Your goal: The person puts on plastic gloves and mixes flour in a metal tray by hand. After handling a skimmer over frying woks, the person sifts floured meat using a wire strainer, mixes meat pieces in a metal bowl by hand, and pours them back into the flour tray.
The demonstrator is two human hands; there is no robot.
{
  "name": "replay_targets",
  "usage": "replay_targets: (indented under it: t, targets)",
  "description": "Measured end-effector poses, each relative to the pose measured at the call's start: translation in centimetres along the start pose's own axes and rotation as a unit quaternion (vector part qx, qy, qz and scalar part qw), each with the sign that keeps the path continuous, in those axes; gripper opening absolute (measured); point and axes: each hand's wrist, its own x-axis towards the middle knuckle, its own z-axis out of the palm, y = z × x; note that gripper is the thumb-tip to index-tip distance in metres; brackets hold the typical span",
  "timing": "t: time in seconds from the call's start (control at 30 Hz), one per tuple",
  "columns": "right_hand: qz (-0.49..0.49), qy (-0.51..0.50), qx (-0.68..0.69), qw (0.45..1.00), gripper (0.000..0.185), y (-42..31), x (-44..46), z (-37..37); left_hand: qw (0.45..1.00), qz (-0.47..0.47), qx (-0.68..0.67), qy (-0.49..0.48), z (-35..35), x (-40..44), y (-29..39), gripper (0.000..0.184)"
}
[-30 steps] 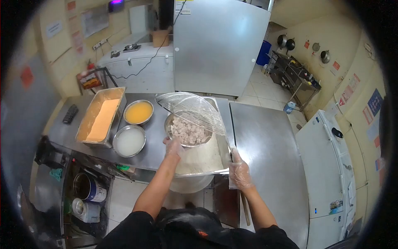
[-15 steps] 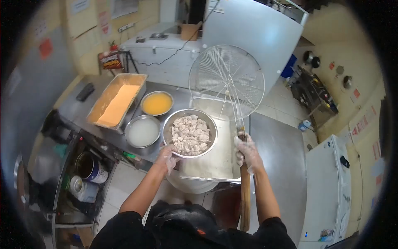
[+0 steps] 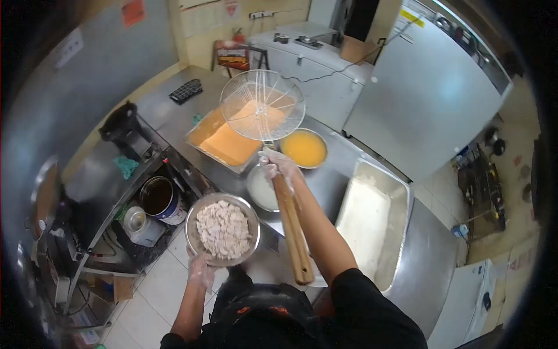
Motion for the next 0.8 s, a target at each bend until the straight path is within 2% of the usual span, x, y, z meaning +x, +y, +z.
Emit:
replay_targets:
  t: [0.07,0.13,0.17,0.23,0.27,0.3,0.33,0.37,0.43,0.47,0.53,0.57,0.6,0.63,0.7,0.73,0.77,0.8]
  targets:
    - [0.016,-0.006,-0.011,1.0,0.012,2.2,6.3,0.5,0.999,0.028,0.021,0.024,-0.4,-0.6,1.2,0.082]
    - [0.111,-0.039,0.132,0.984,0.017,3.9,10.6,1.4,0.999,0.013,0.021,0.031,-3.6,2.3,0.9,0.085]
    - [0.117,-0.035,0.137,0.983,0.017,4.6,12.2,1.9,0.999,0.002,0.026,0.029,-5.6,4.3,0.5,0.089]
    - [0.139,0.003,0.1,0.985,0.023,5.7,13.9,3.0,0.999,0.009,0.024,0.027,-7.5,6.9,0.6,0.084]
    - [0.14,0.016,0.108,0.984,0.023,6.0,13.7,4.3,0.997,-0.033,0.067,0.034,-7.4,7.4,1.1,0.084]
    - [0.085,0.07,0.007,0.994,0.029,5.9,13.1,6.7,0.99,-0.076,0.109,0.037,-7.4,8.2,1.6,0.083]
    - [0.03,0.125,-0.098,0.987,0.037,5.6,12.6,8.5,0.987,-0.092,0.129,0.001,-7.5,9.2,2.0,0.085]
    - [0.028,0.143,-0.096,0.985,0.037,5.7,12.2,9.2,0.985,-0.106,0.135,-0.008,-7.8,10.0,2.0,0.085]
    - [0.083,0.079,-0.258,0.959,0.046,5.7,11.0,9.6,0.983,-0.138,0.117,-0.041,-8.0,11.7,1.8,0.084]
    - [0.084,0.096,-0.255,0.959,0.046,5.1,9.6,10.4,0.979,-0.152,0.123,-0.049,-7.4,12.2,1.9,0.084]
    - [0.13,0.121,-0.399,0.9,0.049,4.4,6.5,11.4,0.974,-0.176,0.108,-0.092,-6.1,13.0,2.6,0.068]
    - [0.133,0.131,-0.394,0.9,0.049,4.6,4.7,10.5,0.971,-0.178,0.119,-0.111,-6.3,13.7,2.4,0.058]
    - [0.082,0.139,-0.381,0.91,0.049,4.4,2.2,9.5,0.966,-0.165,0.147,-0.136,-7.2,14.6,1.8,0.05]
    - [0.03,0.146,-0.368,0.918,0.049,4.4,-0.3,8.6,0.947,-0.104,0.252,-0.172,-9.0,15.8,0.5,0.046]
    - [0.008,0.329,-0.26,0.908,0.04,6.6,-4.2,4.6,0.907,-0.032,0.365,-0.209,-13.5,18.8,-2.3,0.049]
    - [0.036,0.382,-0.28,0.88,0.038,6.8,-6.5,2.7,0.922,-0.104,0.286,-0.239,-16.0,21.2,-3.2,0.045]
    - [0.065,0.432,-0.299,0.848,0.038,6.5,-8.8,1.5,0.938,-0.158,0.222,-0.213,-15.7,21.2,-3.1,0.045]
    - [0.064,0.467,-0.258,0.843,0.04,7.4,-11.0,-0.9,0.949,-0.209,0.152,-0.179,-15.3,21.1,-2.9,0.045]
